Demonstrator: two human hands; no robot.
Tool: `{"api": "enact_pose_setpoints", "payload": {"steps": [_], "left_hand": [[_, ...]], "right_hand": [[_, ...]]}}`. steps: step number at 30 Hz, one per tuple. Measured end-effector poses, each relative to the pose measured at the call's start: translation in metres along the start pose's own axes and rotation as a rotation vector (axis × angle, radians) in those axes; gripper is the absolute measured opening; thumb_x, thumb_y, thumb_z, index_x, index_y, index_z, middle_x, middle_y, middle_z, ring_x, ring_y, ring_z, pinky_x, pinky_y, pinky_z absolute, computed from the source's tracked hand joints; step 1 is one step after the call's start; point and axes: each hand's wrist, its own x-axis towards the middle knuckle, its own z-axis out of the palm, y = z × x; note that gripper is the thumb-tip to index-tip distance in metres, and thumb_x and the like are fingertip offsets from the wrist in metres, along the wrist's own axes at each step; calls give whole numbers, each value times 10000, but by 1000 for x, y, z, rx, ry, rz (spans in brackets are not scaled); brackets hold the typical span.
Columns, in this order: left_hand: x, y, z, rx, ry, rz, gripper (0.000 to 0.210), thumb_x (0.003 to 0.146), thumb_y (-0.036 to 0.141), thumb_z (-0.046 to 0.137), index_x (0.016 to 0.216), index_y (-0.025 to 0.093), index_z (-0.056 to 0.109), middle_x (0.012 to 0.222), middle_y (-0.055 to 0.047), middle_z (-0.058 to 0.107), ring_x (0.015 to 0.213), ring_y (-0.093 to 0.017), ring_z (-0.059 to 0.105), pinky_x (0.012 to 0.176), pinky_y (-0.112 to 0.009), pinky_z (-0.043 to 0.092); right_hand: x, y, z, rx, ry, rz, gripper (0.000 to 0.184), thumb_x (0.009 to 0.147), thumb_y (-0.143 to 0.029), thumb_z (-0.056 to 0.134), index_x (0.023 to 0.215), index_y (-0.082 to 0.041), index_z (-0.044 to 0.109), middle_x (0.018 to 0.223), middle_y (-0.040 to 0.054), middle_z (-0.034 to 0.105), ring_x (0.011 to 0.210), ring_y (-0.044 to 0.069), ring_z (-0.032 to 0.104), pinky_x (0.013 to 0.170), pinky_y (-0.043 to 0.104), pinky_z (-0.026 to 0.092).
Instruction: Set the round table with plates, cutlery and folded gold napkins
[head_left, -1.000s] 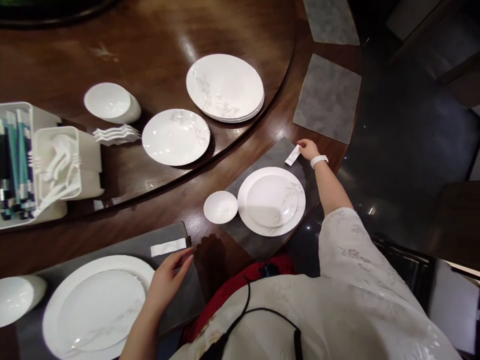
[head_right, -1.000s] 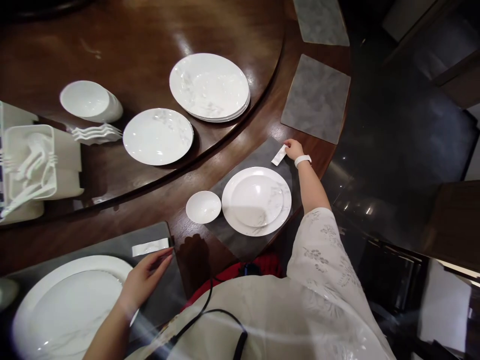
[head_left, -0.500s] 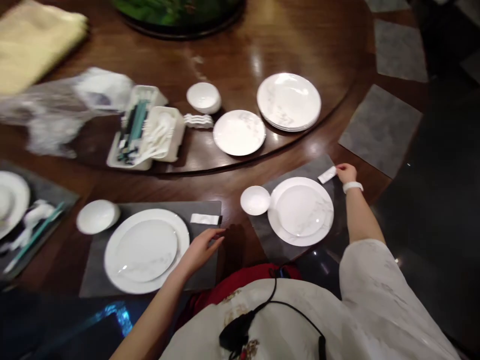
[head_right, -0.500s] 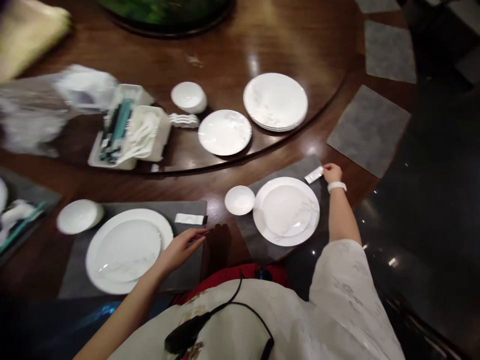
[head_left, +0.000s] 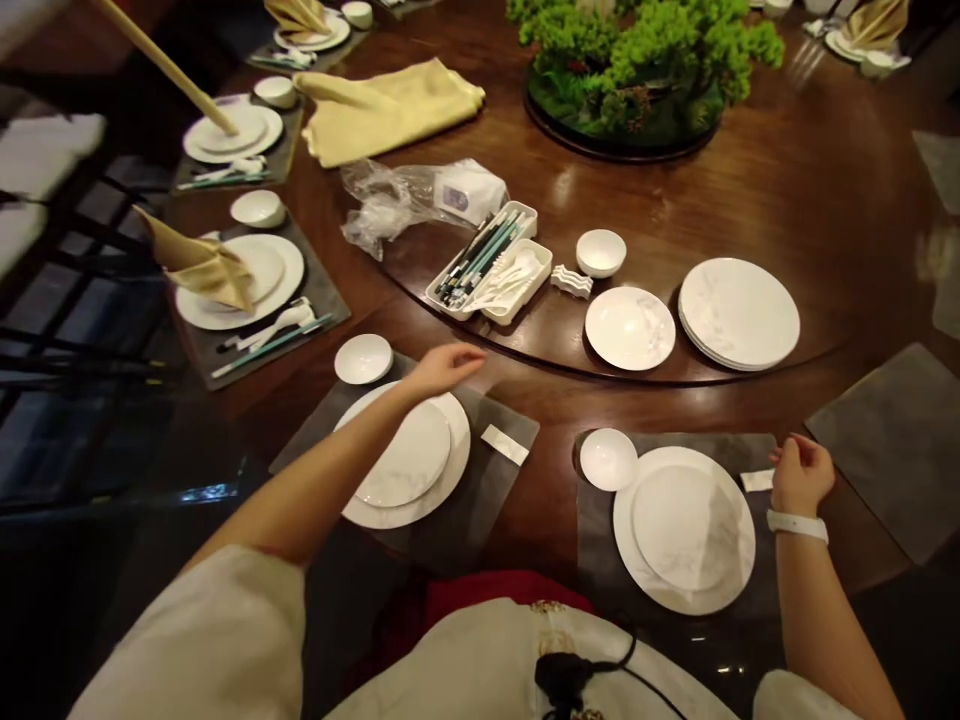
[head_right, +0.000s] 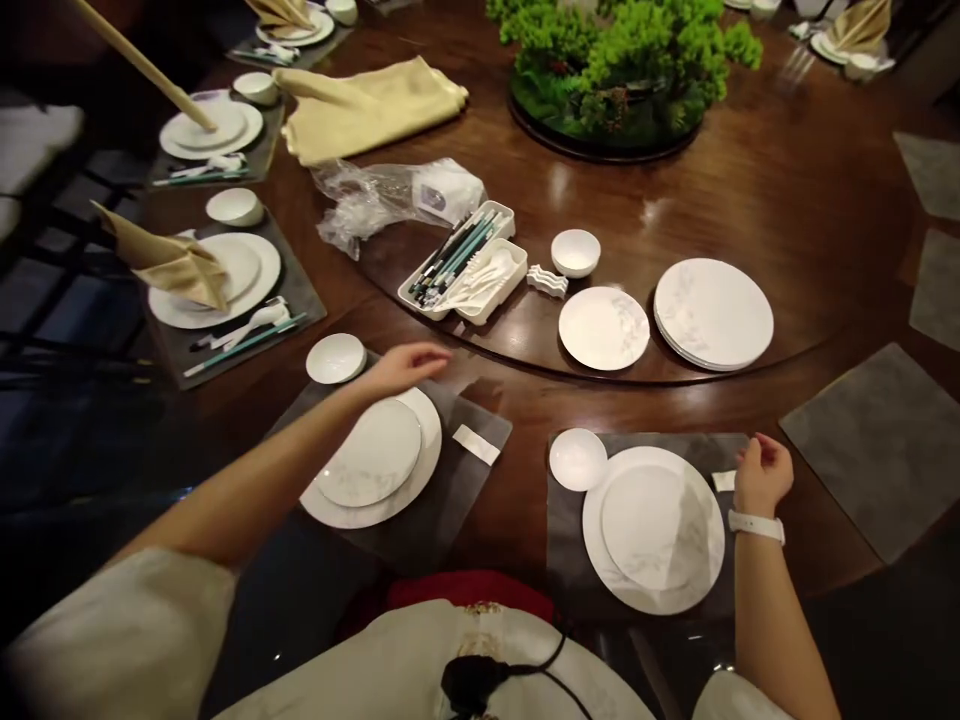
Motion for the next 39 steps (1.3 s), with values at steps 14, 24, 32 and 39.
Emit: {"api": "enact_pose_setpoints", "payload": {"steps": [14,24,32,39], "left_hand": [[218,20,-18,655,9,200,515,775,355,761,1226,119,684,1243,-170,598,1240,-339,491,1024,-386,420],[225,9,-19,518,-20,317,401,872,327,668,1243,175,656,1307,-127,545,1262,-296,481,1069,-411,352],[180,5,-38,462,86,45,336,914,292,532,1122,122,733,1114,-159,675,1112,-294,621,979,-407,457],[157,-14,-55,480,32,-89,263,830,270,598,973,145,781,983,-139,745,991,-266,676,914,-347,507]], "right_hand": [[-116,-92,45,-87,-363,96,516,737,-639,729,987,-190,685,783,34,668,672,167,639,664,340,551],[-149,-110,67,-36,-434,156,467,768,-608,730,970,-190,688,765,31,673,675,160,639,659,323,554],[-162,-116,55,-17,-428,169,420,786,-568,728,964,-188,703,769,34,672,677,162,641,646,320,568],[-174,-109,54,34,-435,226,412,751,-574,758,924,-203,712,768,36,682,672,169,646,624,316,572]]}}
